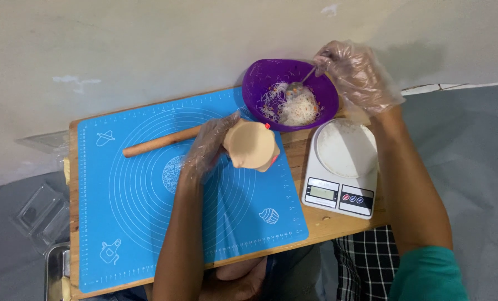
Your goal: The person rolls out dough with a wooden rolling pin on a silicone mat, places the dough into a red pastry mold, adds a spoonful of filling from a bowl, and presses the mold closed to seal the pastry.
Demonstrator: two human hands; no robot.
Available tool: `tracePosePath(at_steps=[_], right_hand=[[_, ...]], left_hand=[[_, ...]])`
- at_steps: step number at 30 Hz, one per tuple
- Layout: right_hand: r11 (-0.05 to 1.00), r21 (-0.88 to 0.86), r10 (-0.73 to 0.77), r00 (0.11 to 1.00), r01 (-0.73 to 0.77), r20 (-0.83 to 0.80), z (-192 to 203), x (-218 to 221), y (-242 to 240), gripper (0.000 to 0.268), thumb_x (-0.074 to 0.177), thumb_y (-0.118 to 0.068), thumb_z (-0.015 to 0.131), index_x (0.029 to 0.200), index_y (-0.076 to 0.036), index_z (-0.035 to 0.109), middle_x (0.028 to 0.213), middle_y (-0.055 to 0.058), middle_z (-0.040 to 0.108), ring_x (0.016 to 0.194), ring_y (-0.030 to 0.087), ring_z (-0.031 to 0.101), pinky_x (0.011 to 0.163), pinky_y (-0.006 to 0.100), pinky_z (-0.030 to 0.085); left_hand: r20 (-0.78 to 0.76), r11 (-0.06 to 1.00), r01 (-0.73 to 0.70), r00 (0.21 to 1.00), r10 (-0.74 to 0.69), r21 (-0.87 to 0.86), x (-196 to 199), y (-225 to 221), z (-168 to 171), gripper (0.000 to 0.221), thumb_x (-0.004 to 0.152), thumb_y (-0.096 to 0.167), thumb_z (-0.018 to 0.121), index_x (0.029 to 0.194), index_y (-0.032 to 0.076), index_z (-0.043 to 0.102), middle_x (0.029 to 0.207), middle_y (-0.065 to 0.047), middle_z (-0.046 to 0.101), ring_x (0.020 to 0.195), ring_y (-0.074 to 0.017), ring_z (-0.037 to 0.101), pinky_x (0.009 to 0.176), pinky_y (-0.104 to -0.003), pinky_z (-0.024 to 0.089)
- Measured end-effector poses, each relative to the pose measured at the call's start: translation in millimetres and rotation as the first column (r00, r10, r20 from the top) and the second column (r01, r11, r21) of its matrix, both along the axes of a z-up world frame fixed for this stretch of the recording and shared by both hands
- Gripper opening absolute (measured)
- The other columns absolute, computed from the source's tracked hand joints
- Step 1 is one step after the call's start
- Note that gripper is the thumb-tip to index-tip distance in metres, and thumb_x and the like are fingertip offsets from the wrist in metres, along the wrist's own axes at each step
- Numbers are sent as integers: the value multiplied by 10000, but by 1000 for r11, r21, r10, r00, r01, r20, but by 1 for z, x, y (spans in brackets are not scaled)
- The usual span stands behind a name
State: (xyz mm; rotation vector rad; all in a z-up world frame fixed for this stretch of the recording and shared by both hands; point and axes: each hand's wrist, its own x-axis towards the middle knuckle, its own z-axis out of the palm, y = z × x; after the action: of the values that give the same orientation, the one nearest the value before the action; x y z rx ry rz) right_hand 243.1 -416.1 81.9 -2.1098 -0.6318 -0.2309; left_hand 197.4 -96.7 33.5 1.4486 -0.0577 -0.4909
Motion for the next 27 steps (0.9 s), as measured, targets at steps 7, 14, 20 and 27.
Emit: tracePosePath(at_steps=[7, 14, 20, 27], right_hand=[[996, -50, -65, 977, 76, 201, 1, -15, 8, 116, 1147, -12, 577, 1155, 76, 653, 1060, 204, 708, 973, 281, 726, 835, 327, 622], [993, -30, -101, 964, 112, 246, -7, -17, 19, 77, 1121, 14, 615, 1120, 76, 661, 997, 209, 741, 933, 285, 748, 840, 347, 630], [955, 129, -293, 903, 265, 314, -22, -19, 21, 86, 1133, 37, 615, 1083, 90, 660, 963, 221, 734, 894, 313, 776, 780, 359, 676], [866, 465, -99, 976, 181, -196, -59, -5, 23, 93, 1097, -96, 591, 1098, -9, 625, 1042, 126, 690, 914, 196, 737, 907, 283, 666]], left_hand=[[-36, 1000, -3, 999, 4, 23, 2, -2, -1, 452, 872, 558, 623, 795, 112, 632, 733, -17, 571, 700, -153, 557, 537, -294, 421], [-52, 997, 4, 999, 0, 83, 2, -4, 0, 515, 835, 586, 597, 902, 81, 674, 841, -67, 635, 818, -212, 620, 566, -321, 484], [-38, 998, 3, 999, -1, 59, 4, -2, -4, 485, 843, 581, 610, 855, 98, 654, 801, -44, 604, 789, -186, 586, 563, -300, 441], [-45, 999, 17, 999, -15, 50, 10, -1, -17, 507, 827, 584, 614, 901, 84, 653, 844, -54, 605, 824, -199, 594, 535, -293, 428]])
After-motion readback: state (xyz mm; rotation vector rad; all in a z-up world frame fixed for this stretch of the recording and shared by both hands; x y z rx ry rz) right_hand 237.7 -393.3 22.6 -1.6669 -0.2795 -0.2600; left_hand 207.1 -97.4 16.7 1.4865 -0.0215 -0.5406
